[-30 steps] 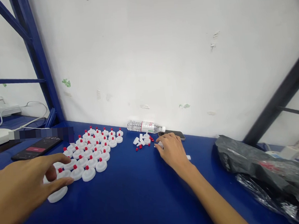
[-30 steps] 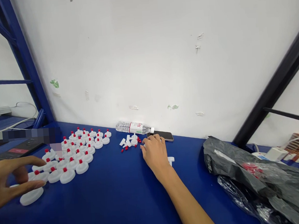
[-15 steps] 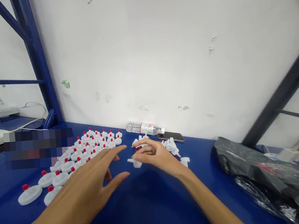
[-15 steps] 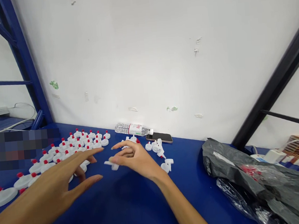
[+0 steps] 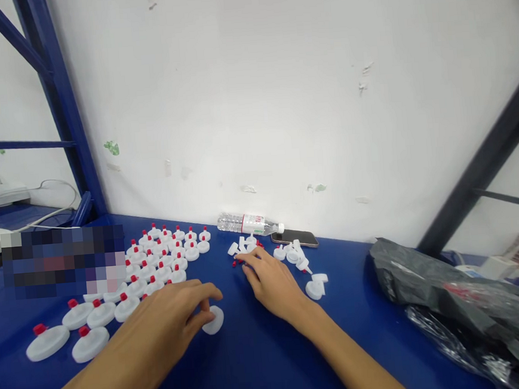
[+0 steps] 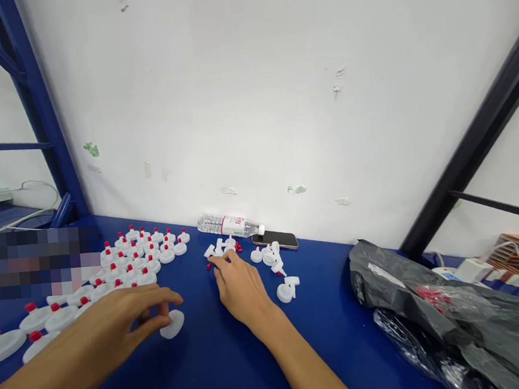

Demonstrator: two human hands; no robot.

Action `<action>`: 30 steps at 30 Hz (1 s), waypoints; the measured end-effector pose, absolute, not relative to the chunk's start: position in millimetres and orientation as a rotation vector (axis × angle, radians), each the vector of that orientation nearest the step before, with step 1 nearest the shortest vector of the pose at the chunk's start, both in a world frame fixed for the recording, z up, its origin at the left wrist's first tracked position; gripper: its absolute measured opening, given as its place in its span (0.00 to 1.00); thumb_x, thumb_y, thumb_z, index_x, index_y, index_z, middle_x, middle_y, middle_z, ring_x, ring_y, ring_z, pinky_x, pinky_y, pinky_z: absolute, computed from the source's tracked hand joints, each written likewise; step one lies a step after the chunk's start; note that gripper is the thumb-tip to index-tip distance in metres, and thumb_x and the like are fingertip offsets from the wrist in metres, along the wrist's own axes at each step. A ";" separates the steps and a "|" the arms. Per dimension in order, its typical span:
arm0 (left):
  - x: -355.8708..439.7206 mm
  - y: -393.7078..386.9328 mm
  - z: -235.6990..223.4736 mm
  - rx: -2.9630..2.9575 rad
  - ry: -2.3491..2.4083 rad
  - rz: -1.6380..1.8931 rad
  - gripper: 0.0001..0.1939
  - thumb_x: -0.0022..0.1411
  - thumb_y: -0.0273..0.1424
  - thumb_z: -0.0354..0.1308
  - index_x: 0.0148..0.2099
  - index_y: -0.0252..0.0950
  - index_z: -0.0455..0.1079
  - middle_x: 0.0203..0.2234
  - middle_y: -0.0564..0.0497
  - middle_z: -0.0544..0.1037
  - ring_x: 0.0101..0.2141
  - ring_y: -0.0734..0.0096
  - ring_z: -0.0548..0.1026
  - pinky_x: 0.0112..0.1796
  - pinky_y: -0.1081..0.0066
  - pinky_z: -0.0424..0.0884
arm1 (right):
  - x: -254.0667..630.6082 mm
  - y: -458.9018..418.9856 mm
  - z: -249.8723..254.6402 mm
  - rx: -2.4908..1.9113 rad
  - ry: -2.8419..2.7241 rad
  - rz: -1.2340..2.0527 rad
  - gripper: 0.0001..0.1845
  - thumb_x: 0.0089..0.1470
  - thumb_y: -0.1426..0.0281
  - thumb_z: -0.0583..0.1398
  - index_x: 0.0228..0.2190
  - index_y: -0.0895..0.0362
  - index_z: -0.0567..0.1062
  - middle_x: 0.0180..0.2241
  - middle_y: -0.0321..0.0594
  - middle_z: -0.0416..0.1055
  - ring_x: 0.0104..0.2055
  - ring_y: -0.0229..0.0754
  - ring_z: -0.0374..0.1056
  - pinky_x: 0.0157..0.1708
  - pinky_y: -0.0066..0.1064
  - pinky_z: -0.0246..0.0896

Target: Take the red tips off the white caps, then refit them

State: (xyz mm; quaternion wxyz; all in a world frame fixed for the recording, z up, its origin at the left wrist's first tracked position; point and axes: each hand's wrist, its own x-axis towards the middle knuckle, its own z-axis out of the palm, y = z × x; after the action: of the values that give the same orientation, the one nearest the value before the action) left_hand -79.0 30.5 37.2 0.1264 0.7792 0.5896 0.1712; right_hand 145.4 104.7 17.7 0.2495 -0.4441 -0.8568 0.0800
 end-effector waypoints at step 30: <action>-61.9 32.1 35.5 2.244 1.720 0.248 0.14 0.69 0.37 0.53 0.46 0.41 0.79 0.41 0.46 0.80 0.42 0.55 0.79 0.42 0.61 0.66 | 143.2 105.4 29.8 -0.837 -2.096 1.011 0.09 0.61 0.62 0.70 0.32 0.54 0.84 0.27 0.33 0.78 0.28 0.38 0.72 0.32 0.27 0.64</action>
State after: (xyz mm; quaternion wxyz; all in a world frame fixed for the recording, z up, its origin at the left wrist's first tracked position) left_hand -61.9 32.1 35.5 0.1513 0.7815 0.5991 0.0863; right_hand 143.2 105.4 29.8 0.3281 -0.3197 -0.8007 0.3861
